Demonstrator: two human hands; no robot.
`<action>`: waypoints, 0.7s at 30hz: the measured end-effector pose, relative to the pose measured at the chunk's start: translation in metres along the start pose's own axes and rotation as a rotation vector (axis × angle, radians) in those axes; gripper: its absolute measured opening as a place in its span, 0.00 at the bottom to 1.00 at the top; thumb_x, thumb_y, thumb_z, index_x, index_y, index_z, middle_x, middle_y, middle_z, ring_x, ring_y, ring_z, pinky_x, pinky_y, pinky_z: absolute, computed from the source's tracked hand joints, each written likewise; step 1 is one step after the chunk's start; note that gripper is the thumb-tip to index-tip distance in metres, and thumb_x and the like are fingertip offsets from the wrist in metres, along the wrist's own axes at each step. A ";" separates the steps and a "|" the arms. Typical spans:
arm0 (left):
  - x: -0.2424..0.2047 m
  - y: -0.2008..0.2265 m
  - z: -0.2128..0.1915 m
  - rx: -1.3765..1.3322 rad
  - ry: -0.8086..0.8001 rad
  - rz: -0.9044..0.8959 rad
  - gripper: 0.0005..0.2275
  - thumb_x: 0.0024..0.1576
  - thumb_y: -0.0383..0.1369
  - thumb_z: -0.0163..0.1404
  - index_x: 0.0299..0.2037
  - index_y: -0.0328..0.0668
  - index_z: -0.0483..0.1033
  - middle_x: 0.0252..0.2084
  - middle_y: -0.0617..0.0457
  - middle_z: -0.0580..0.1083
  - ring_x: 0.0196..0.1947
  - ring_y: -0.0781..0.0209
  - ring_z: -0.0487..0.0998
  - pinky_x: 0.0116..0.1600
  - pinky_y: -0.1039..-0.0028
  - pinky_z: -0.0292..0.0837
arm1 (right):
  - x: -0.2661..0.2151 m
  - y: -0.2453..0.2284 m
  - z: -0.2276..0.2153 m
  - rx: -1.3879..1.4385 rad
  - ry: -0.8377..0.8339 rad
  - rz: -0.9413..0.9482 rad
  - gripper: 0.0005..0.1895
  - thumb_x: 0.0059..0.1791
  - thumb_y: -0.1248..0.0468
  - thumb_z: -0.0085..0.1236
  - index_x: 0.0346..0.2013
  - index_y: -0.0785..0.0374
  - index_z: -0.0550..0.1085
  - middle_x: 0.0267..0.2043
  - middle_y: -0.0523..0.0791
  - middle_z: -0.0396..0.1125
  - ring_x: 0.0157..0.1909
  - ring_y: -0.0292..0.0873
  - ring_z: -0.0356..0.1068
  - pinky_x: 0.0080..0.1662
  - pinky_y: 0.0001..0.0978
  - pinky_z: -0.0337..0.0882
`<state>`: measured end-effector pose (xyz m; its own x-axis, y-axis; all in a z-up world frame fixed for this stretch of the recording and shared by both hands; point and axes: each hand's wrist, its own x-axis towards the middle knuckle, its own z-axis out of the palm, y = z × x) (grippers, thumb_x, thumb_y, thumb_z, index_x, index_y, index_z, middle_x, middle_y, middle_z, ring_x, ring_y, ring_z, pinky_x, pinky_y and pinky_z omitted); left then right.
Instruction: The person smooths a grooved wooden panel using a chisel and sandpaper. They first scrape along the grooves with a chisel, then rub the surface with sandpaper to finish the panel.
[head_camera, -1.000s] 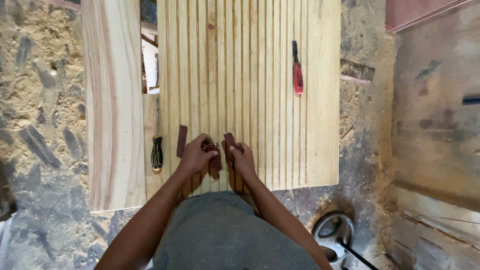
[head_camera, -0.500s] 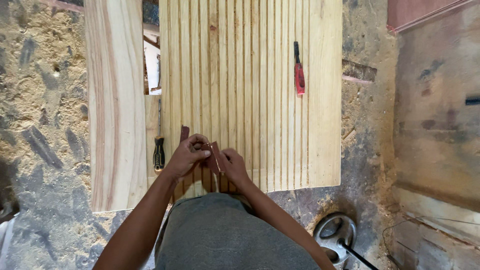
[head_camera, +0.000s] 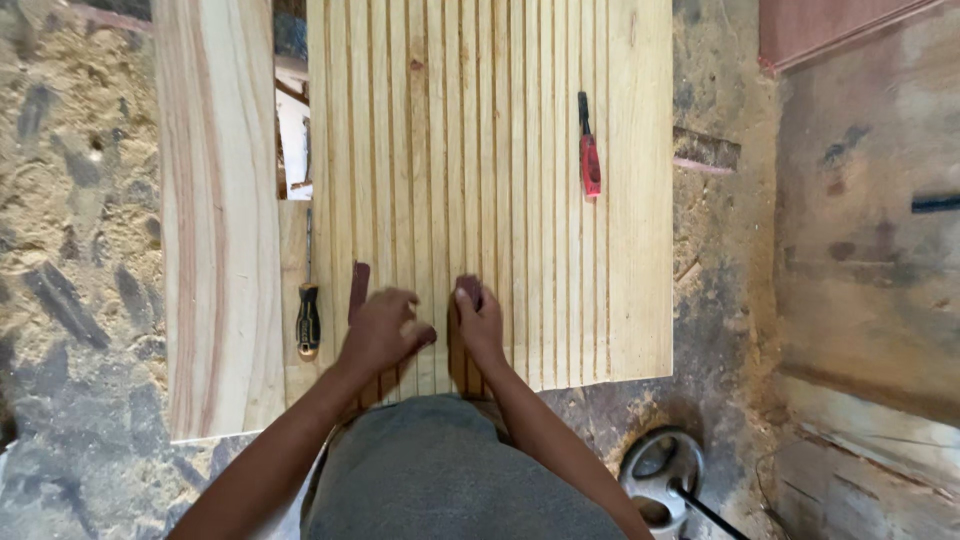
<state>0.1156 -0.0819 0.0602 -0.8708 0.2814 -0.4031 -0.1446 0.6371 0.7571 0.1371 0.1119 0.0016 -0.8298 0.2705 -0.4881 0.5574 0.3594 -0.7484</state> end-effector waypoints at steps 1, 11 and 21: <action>-0.009 0.002 0.005 0.159 -0.019 0.137 0.17 0.52 0.34 0.59 0.50 0.38 0.74 0.50 0.42 0.72 0.50 0.47 0.75 0.54 0.59 0.74 | 0.000 0.001 0.000 -0.154 0.098 -0.117 0.21 0.53 0.49 0.52 0.45 0.65 0.74 0.36 0.54 0.74 0.37 0.52 0.76 0.39 0.46 0.74; -0.013 -0.018 0.002 0.365 0.295 0.138 0.15 0.61 0.34 0.53 0.56 0.37 0.70 0.45 0.42 0.70 0.44 0.44 0.72 0.50 0.55 0.69 | 0.006 -0.009 0.015 -0.553 0.249 -0.406 0.16 0.51 0.53 0.58 0.39 0.65 0.72 0.29 0.55 0.69 0.33 0.60 0.70 0.35 0.54 0.69; 0.130 -0.039 -0.050 0.337 0.554 0.262 0.25 0.62 0.36 0.54 0.67 0.32 0.64 0.62 0.31 0.65 0.65 0.34 0.64 0.68 0.50 0.60 | 0.026 -0.028 0.032 -0.591 0.297 -0.441 0.10 0.54 0.64 0.53 0.29 0.62 0.72 0.27 0.51 0.66 0.35 0.55 0.65 0.42 0.51 0.63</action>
<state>-0.0156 -0.1059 0.0042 -0.9812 0.1061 0.1609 0.1790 0.8115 0.5563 0.0993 0.0799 -0.0044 -0.9819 0.1895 0.0000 0.1700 0.8808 -0.4419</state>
